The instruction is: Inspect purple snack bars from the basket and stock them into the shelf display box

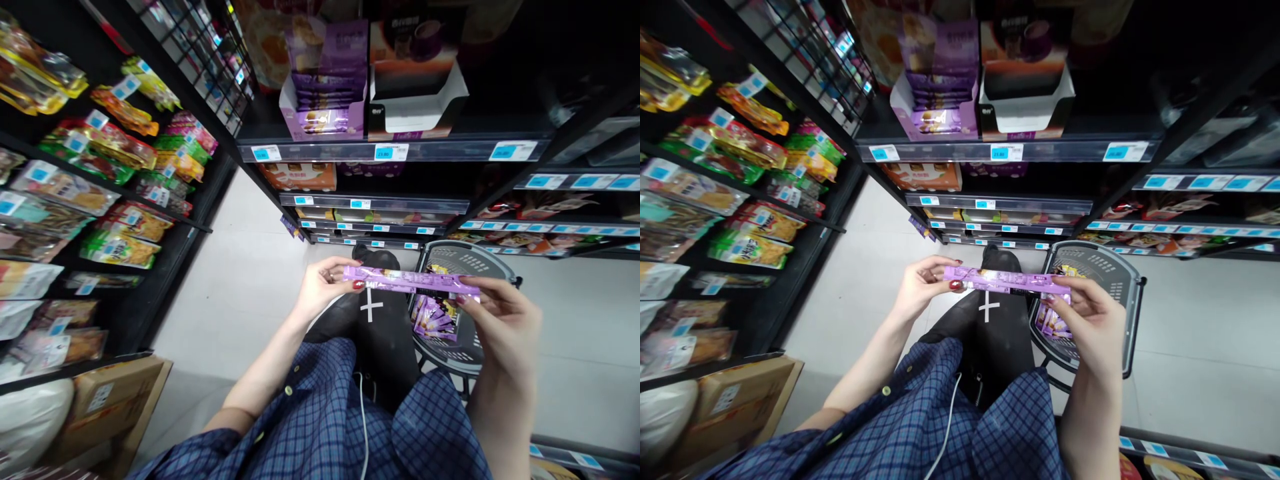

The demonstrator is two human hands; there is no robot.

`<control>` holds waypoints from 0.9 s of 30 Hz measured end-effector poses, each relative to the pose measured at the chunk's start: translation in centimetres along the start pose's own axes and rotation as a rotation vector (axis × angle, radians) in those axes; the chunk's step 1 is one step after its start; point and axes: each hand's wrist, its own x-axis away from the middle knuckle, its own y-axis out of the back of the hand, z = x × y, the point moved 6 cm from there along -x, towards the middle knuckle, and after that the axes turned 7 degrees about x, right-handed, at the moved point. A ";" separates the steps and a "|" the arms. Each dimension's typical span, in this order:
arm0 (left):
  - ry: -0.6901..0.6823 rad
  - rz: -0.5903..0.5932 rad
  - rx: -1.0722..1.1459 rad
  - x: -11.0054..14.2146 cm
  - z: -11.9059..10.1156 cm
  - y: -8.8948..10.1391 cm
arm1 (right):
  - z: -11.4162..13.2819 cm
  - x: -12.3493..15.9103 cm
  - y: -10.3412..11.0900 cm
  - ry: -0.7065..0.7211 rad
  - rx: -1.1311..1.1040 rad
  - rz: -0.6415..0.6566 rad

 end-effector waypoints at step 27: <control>0.246 0.449 -0.339 -0.8 4.0 -6.5 | -0.5 -1.2 -6.6 0.015 0.206 0.305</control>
